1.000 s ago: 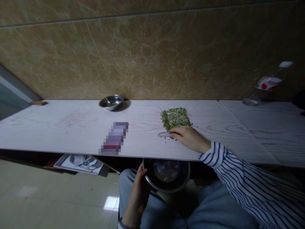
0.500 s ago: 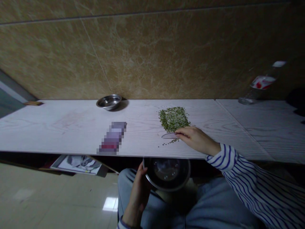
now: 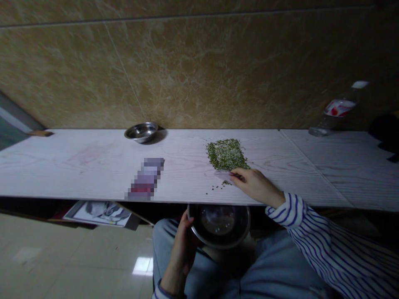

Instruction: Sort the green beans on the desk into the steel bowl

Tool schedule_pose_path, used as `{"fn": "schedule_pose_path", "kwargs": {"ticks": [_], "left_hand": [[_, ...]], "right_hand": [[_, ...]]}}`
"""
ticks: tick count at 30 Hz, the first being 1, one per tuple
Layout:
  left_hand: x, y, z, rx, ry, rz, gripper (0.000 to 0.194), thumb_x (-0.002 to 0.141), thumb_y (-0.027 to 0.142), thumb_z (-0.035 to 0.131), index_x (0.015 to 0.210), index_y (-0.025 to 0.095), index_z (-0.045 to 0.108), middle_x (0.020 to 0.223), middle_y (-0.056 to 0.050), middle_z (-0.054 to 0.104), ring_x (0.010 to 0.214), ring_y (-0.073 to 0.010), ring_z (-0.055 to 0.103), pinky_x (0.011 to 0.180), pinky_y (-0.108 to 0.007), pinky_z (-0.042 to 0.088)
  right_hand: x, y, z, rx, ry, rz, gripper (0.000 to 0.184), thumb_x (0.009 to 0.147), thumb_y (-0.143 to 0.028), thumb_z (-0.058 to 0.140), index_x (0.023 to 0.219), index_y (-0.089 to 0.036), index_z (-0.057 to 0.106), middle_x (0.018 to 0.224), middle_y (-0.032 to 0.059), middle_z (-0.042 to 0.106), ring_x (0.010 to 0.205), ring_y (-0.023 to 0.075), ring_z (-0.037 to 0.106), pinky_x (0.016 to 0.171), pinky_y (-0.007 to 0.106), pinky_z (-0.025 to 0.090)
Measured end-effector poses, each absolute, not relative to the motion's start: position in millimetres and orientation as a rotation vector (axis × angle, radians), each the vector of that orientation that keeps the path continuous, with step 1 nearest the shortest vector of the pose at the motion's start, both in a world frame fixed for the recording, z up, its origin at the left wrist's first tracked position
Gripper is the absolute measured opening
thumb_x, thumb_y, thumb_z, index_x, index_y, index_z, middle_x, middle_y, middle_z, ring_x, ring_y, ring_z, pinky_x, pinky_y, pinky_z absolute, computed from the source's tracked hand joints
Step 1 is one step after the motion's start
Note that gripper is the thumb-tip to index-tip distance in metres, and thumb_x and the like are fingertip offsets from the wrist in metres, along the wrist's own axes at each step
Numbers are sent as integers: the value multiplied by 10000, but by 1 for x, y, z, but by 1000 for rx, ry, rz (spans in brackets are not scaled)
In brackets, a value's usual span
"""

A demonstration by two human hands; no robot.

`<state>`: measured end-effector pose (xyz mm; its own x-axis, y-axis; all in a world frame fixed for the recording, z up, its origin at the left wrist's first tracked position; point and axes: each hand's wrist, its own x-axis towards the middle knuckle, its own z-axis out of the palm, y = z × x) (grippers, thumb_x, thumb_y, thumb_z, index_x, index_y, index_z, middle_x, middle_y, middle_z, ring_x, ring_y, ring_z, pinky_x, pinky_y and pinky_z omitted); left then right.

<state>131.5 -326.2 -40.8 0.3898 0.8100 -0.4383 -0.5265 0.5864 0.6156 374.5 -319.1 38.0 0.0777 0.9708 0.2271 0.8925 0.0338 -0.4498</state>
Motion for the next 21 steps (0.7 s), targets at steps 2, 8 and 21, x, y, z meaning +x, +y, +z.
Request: {"fn": "schedule_pose_path", "kwargs": {"ticks": [2,8,21], "left_hand": [[131,-327,-40,418,792,877,415,752,250,635,1167,248,649,1066,-70,753,1135,-321,623,851,-350,506],[129,-328,-42,424,769,874,364,788,240,589,1145,252,653,1070,-66,752,1147,-317,616,826,-334,511],[123,-327,-48,409,740,876,356,811,233,575,1153,271,666,1084,-48,751,1161,-305,605,855,-338,490]], "right_hand": [[370,-318,38,-1869,-1838,240,165,905,-255,533,943,-219,689,882,33,760,749,172,694,633,250,467],[357,-316,36,-1842,-1882,273,180,913,-274,528,956,-215,693,884,37,756,777,176,694,665,254,453],[347,-321,41,-1662,-2034,351,193,936,-281,527,974,-227,709,911,23,740,809,161,660,724,264,434]]}}
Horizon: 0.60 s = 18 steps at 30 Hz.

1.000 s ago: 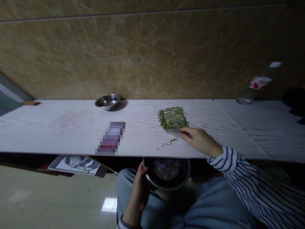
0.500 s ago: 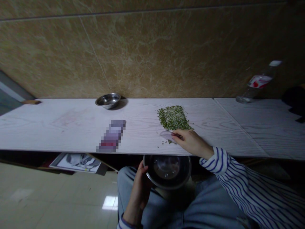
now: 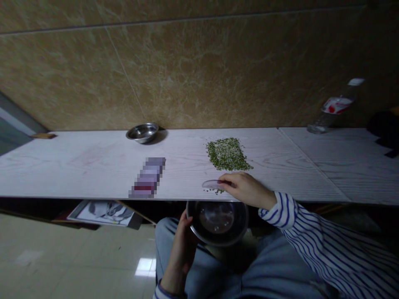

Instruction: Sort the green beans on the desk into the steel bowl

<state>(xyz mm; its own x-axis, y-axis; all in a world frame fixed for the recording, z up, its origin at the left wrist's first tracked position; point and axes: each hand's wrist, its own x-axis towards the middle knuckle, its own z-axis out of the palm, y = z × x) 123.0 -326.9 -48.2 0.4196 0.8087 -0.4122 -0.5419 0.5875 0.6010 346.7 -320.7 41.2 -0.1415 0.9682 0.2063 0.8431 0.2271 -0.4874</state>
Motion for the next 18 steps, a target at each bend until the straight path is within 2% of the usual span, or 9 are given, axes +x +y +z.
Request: {"fn": "schedule_pose_path", "kwargs": {"ticks": [9,14,18], "left_hand": [[122,-328,-47,443,772,876,395,771,258,615,1163,262,669,1103,-67,745,1137,-329,616,834,-355,501],[124,-329,-44,442,793,882,403,768,257,610,1168,261,662,1089,-68,747,1119,-320,626,816,-353,508],[124,-329,-45,435,778,864,396,778,246,595,1170,258,652,1070,-65,750,1124,-311,622,817,-346,508]], "right_hand": [[349,-327,43,-1608,-2140,339,210,949,-272,524,1016,-222,717,948,36,747,875,177,668,786,288,436],[349,-330,45,-1613,-2172,311,209,947,-269,529,1025,-215,715,926,41,746,855,182,660,784,303,441],[349,-334,46,-1598,-2185,353,221,951,-271,522,1056,-217,709,978,42,744,912,185,663,839,317,447]]}}
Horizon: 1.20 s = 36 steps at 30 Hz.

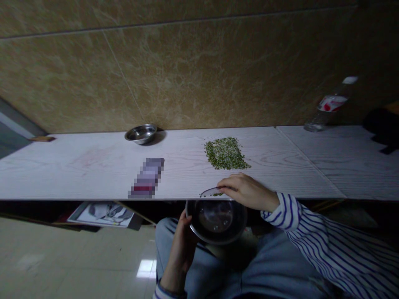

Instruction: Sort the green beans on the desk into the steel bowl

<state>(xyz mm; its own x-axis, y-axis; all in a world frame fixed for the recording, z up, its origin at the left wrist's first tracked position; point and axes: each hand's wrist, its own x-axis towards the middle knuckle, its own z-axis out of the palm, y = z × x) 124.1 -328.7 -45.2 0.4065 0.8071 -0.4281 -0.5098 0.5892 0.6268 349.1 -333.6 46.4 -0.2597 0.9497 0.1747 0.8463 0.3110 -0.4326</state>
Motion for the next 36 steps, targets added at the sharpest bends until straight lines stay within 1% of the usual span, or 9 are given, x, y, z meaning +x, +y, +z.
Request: {"fn": "schedule_pose_path", "kwargs": {"ticks": [5,9,14,17,21,24,28,33,36], "left_hand": [[124,-329,-44,462,783,856,452,797,254,563,1248,262,598,1142,-68,727,1126,-307,620,809,-343,513],[123,-329,-40,524,808,844,500,798,273,539,1297,263,562,1192,-69,709,1114,-306,627,811,-346,517],[120,-331,-41,569,827,832,463,806,305,526,1264,278,593,1208,-55,707,1104,-299,631,836,-356,512],[119,-331,-44,528,794,848,426,798,294,565,1218,272,634,1187,-60,717,1128,-305,617,857,-354,502],[119,-332,-43,453,779,860,406,775,264,609,1177,253,665,1118,-67,741,1146,-312,605,874,-354,491],[122,-332,-40,460,793,859,412,769,256,614,1177,236,665,1099,-72,745,1139,-314,612,880,-358,487],[127,-333,-37,464,784,852,365,771,259,598,1123,236,693,1086,-75,750,1134,-321,616,866,-355,494],[132,-335,-38,469,754,852,416,788,266,599,1194,208,665,1092,-89,747,1133,-311,614,889,-361,484],[132,-337,-40,442,755,851,457,784,252,609,1238,203,637,1083,-81,748,1103,-295,632,883,-371,487]], "right_hand": [[351,-336,50,-1587,-2193,381,221,948,-270,526,1062,-226,711,1003,36,746,925,182,666,856,319,454],[350,-329,51,-1590,-2163,325,215,938,-254,538,1055,-213,714,1004,44,748,934,196,670,845,322,463],[339,-311,50,-1602,-2152,260,226,944,-223,520,1053,-206,716,1029,63,745,952,202,674,861,332,463],[334,-305,49,-1608,-2209,275,225,943,-227,526,1064,-213,716,1015,68,743,945,203,669,861,340,458],[339,-307,47,-1532,-2286,309,228,954,-271,521,1075,-229,711,993,51,742,927,189,655,848,327,450],[347,-313,47,-1456,-2324,334,227,957,-270,516,1057,-229,716,970,44,742,897,175,646,824,314,447],[357,-322,52,-1410,-2352,403,228,958,-267,515,1041,-219,722,957,48,741,896,172,642,830,318,442],[364,-332,60,-1363,-2364,481,225,955,-249,516,1040,-216,721,958,43,745,910,167,649,856,323,444],[371,-337,59,-1416,-2276,434,235,953,-259,508,1045,-207,718,973,54,744,909,171,658,848,315,466]]}}
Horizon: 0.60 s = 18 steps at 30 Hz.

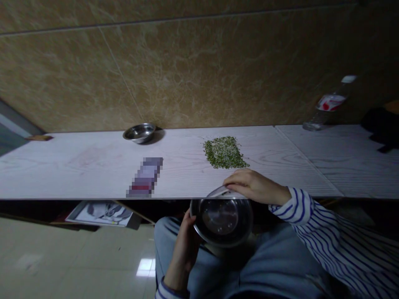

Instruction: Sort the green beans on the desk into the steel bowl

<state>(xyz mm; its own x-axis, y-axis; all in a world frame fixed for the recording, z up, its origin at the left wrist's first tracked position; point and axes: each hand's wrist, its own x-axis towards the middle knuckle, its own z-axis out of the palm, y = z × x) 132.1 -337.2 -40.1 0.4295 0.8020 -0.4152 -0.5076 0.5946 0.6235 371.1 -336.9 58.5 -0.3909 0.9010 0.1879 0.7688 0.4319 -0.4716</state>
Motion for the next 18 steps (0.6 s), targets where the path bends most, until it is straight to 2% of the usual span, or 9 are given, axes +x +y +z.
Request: {"fn": "schedule_pose_path", "kwargs": {"ticks": [6,12,18], "left_hand": [[134,-339,-43,410,779,809,418,804,258,594,1218,272,646,1036,-40,760,1070,-304,649,807,-376,519],[136,-343,-43,412,762,830,434,780,238,610,1213,240,645,1006,-57,762,1100,-320,638,848,-407,511],[142,-350,-52,409,823,858,361,669,256,659,1025,257,723,985,-55,764,1104,-355,630,866,-439,496]], "right_hand": [[384,-346,43,-1844,-1845,261,240,926,-286,509,1039,-211,707,1017,64,746,894,209,685,792,320,505],[377,-353,34,-1801,-1772,425,215,900,-289,533,993,-210,709,963,44,755,843,190,694,743,288,509],[361,-359,36,-1760,-1764,562,206,890,-279,543,980,-203,712,895,29,757,757,159,686,665,257,490]]}}
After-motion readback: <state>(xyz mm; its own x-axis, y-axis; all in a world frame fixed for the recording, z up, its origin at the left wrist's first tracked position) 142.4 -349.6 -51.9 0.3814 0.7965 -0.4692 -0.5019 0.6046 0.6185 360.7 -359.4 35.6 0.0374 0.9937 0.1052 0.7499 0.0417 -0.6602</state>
